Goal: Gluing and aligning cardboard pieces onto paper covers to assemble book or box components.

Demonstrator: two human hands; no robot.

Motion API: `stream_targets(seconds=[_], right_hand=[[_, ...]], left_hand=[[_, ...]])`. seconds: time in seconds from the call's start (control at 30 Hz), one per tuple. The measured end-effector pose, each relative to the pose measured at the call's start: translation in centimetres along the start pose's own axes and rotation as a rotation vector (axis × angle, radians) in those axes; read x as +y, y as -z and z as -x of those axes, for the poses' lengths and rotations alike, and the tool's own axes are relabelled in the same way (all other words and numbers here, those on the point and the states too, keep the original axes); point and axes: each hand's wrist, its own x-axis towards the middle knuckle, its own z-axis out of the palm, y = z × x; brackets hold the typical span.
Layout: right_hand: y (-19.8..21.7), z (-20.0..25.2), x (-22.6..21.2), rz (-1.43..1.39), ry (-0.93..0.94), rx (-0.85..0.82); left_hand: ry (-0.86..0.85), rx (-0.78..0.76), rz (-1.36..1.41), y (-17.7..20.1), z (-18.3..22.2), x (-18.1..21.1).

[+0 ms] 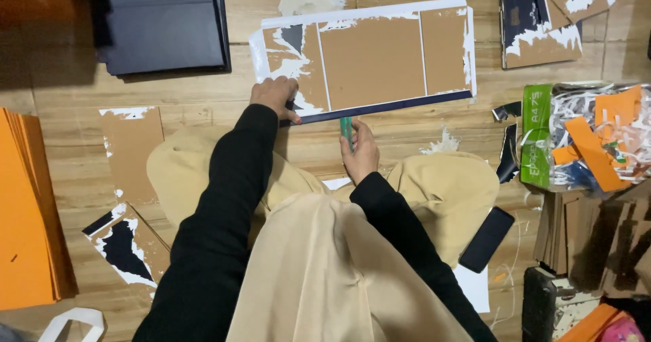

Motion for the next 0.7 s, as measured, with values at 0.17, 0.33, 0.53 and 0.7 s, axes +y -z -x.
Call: stream_targets(seconds=[0.17, 0.33, 0.53, 0.7], right_hand=[[0.6, 0.4, -1.4, 0.027, 0.025, 0.012], [-1.0, 0.6, -4.2, 0.140, 0.231, 0.077], [-2.1, -2.4, -1.4, 0.625, 0.585, 0.065], [6.3, -6.3, 5.6, 0.624, 0.121, 0.213]], left_hand=[[0.013, 0.000, 0.012, 0.1, 0.2, 0.0], [0.022, -0.017, 0.032, -0.4, -0.3, -0.4], [0.025, -0.053, -0.049, -2.3, -2.7, -0.7], [0.152, -0.056, -0.121, -2.7, -3.4, -0.1]])
